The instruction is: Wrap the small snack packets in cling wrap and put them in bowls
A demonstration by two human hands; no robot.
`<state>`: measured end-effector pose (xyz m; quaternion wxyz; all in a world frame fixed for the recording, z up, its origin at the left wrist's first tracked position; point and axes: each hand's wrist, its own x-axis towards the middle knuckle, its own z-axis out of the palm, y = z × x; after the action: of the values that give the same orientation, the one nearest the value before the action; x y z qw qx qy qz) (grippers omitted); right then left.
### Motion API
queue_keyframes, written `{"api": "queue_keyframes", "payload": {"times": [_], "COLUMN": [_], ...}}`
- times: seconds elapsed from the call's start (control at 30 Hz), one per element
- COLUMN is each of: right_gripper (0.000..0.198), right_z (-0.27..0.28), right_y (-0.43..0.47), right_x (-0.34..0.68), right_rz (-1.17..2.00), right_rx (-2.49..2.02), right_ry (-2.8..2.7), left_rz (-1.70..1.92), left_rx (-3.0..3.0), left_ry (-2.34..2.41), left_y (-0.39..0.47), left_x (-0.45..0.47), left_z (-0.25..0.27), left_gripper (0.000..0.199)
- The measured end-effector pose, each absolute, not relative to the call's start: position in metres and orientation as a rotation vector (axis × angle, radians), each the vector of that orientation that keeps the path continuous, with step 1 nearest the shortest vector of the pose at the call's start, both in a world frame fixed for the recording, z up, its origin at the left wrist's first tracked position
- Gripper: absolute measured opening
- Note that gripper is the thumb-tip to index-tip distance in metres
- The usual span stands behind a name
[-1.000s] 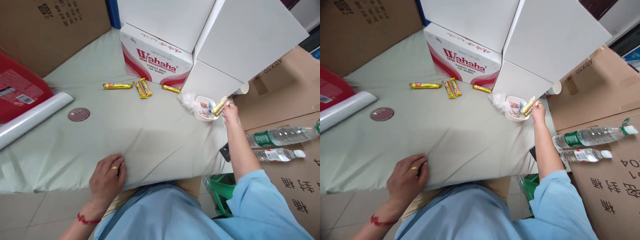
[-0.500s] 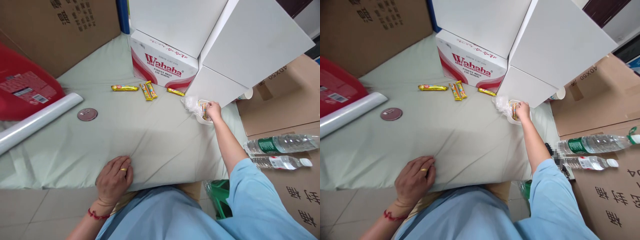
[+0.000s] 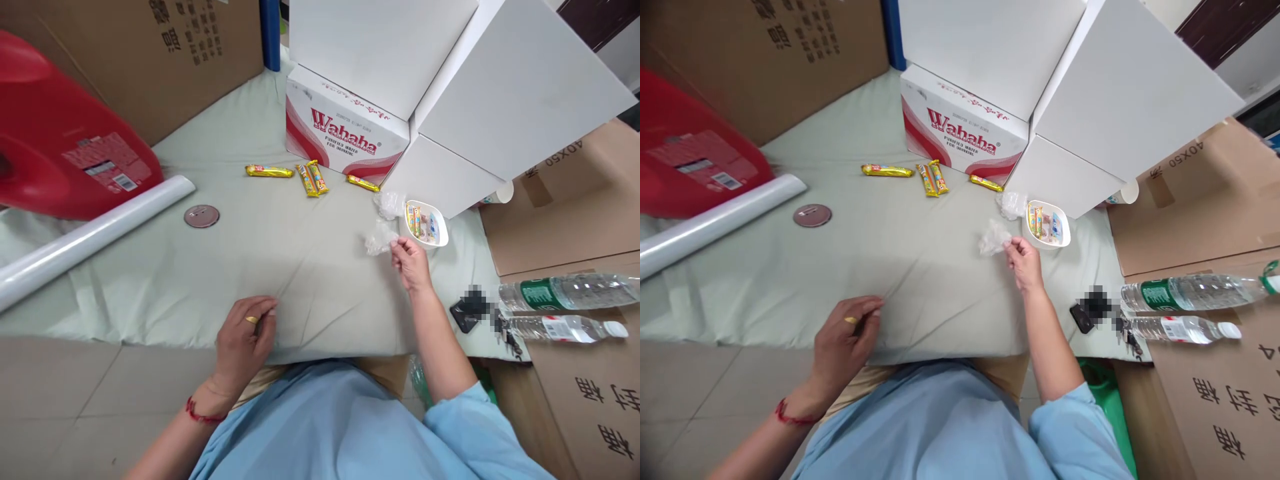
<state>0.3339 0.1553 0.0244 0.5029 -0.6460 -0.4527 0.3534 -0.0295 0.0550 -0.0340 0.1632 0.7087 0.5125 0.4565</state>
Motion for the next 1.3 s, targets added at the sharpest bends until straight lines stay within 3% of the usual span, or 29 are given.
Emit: {"api": "queue_keyframes", "payload": {"times": [0.1, 0.37, 0.47, 0.7, 0.9, 1.0, 1.13, 1.3], "right_gripper": [0.038, 0.041, 0.043, 0.041, 0.041, 0.058, 0.066, 0.048], "right_z": [0.005, -0.024, -0.027, -0.034, -0.027, -0.018, -0.011, -0.009], "right_y": [0.134, 0.128, 0.125, 0.123, 0.120, 0.117, 0.117, 0.116], "right_x": [0.303, 0.266, 0.272, 0.285, 0.286, 0.284, 0.278, 0.288], "right_rz": [1.119, 1.217, 1.238, 1.145, 1.119, 1.099, 0.997, 0.909], "right_rx": [-1.312, -1.226, -1.238, -1.190, -1.166, -1.208, -1.374, -1.460], "right_ry": [-0.851, -0.833, -0.840, -0.622, -0.664, -0.708, -0.843, -0.865], "left_rz": [1.224, 0.963, 0.839, 0.962, 1.020, 1.101, 1.098, 1.235], "left_rx": [1.742, 0.905, 0.835, 0.786, 0.793, 0.934, 1.005, 0.916], "left_ry": [1.336, 0.885, 0.742, 0.673, 0.692, 0.701, 0.674, 0.814], "left_y": [0.070, 0.168, 0.177, 0.172, 0.172, 0.169, 0.168, 0.174], "left_x": [-0.012, 0.070, 0.082, 0.072, 0.073, 0.074, 0.074, 0.073], "left_z": [-0.016, -0.013, -0.024, -0.026, -0.025, -0.026, -0.026, -0.027], "left_gripper": [0.017, 0.057, 0.050, 0.032, 0.035, 0.039, 0.041, 0.039]}}
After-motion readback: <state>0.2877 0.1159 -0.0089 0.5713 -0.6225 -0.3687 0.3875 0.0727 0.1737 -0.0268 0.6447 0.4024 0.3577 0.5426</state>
